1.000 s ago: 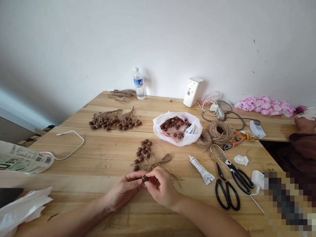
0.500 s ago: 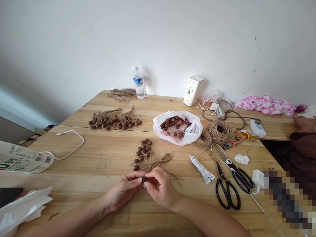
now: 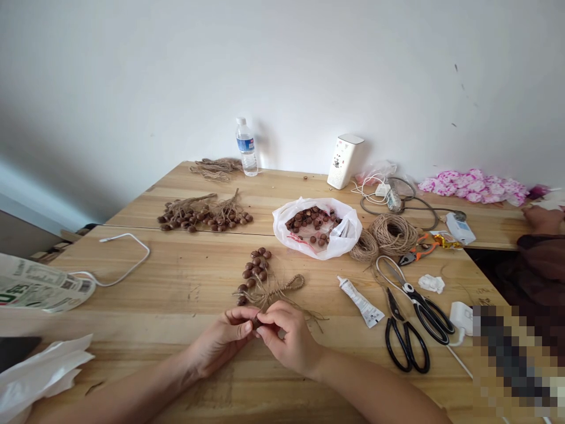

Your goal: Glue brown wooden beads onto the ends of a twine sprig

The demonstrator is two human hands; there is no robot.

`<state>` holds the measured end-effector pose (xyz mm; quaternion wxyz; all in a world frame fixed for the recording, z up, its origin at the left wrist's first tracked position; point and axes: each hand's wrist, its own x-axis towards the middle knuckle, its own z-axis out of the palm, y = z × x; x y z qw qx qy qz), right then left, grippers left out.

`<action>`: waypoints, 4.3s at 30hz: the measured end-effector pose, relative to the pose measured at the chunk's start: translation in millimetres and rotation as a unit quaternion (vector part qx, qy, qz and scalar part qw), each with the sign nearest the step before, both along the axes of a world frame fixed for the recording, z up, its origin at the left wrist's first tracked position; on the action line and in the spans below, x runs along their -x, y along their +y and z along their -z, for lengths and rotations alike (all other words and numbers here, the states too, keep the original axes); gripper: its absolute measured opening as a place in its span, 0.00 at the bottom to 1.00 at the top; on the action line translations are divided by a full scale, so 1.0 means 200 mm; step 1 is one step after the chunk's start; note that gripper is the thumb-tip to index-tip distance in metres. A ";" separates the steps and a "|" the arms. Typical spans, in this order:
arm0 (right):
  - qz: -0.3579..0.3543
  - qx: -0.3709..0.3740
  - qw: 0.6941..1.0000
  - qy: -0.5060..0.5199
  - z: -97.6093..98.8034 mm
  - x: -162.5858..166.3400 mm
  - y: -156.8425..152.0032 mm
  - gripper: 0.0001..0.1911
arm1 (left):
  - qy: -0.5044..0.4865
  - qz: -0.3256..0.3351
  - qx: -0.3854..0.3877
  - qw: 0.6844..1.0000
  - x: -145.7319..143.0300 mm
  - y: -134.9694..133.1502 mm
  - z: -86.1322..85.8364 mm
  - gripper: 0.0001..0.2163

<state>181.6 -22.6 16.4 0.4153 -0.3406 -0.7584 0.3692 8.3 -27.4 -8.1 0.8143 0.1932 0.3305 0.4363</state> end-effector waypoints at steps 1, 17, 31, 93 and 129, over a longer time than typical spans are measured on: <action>-0.001 -0.001 1.000 0.003 0.00 0.00 0.00 0.08 | -0.001 -0.001 0.000 1.000 0.00 0.00 0.00 0.11; -0.010 0.026 1.000 -0.010 0.02 -0.01 0.00 0.12 | 0.048 -0.024 -0.044 0.998 0.00 -0.01 0.00 0.12; 0.023 -0.017 0.999 -0.015 0.04 -0.03 0.02 0.09 | 0.191 -0.037 -0.246 0.950 0.00 -0.01 0.05 0.12; -0.083 -0.036 0.995 -0.031 0.04 -0.05 0.06 0.07 | 0.363 -0.052 -0.369 0.854 0.02 -0.01 0.00 0.08; -0.087 0.402 0.909 0.065 0.07 -0.02 0.05 0.18 | 0.406 -0.132 -0.435 0.793 0.05 -0.03 0.02 0.24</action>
